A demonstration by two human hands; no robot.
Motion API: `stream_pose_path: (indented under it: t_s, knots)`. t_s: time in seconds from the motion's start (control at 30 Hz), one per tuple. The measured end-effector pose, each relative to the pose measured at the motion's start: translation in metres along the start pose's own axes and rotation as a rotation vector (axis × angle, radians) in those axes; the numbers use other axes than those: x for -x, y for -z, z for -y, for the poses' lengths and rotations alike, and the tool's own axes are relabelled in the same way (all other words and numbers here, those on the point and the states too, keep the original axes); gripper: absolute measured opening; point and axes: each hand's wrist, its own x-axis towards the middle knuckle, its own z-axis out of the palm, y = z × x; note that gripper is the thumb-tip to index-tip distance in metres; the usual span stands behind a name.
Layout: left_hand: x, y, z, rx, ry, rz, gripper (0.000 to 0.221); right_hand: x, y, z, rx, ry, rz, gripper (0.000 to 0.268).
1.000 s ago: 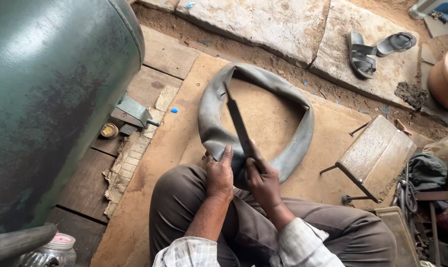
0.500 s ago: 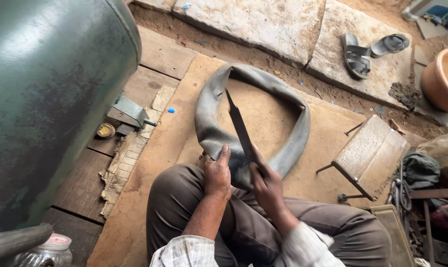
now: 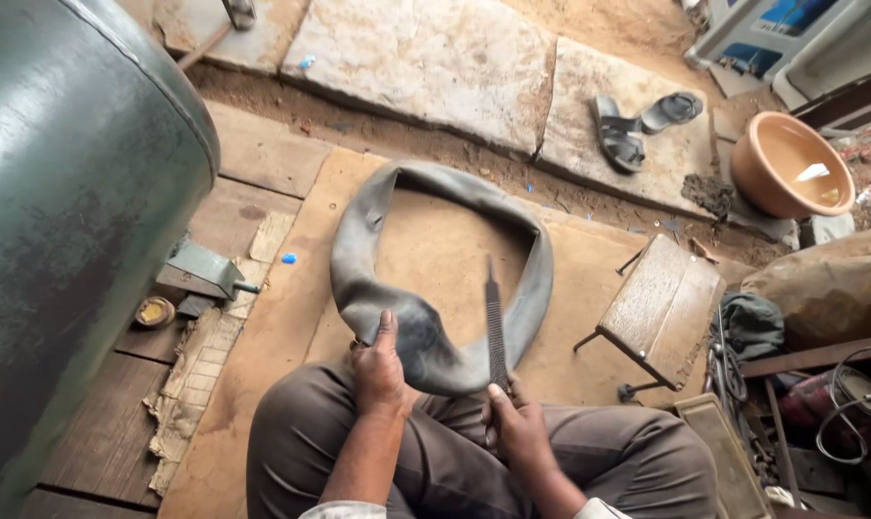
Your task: The recorder is using a metal file to roughen the surface of a motorcycle inner tube to prepare it for patching.
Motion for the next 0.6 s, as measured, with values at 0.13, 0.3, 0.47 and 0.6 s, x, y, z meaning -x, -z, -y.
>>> stream_pose_path:
  t_s: [0.13,0.3,0.47,0.6]
  knots:
    - [0.003,0.0,-0.008,-0.013,-0.011,0.019,0.049,-0.018,-0.018,0.084,-0.086,-0.208,0.078,0.042]
    - [0.007,-0.005,-0.016,0.046,0.126,0.063,0.063,-0.012,-0.027,0.153,-0.043,0.15,0.149,0.052]
    - [0.003,-0.002,-0.009,-0.019,0.116,0.022,0.069,0.014,-0.055,0.213,-0.148,0.154,-0.002,0.064]
    - [0.003,0.0,-0.007,-0.054,0.081,0.016,0.065,0.004,-0.009,0.136,-0.63,0.078,0.441,0.041]
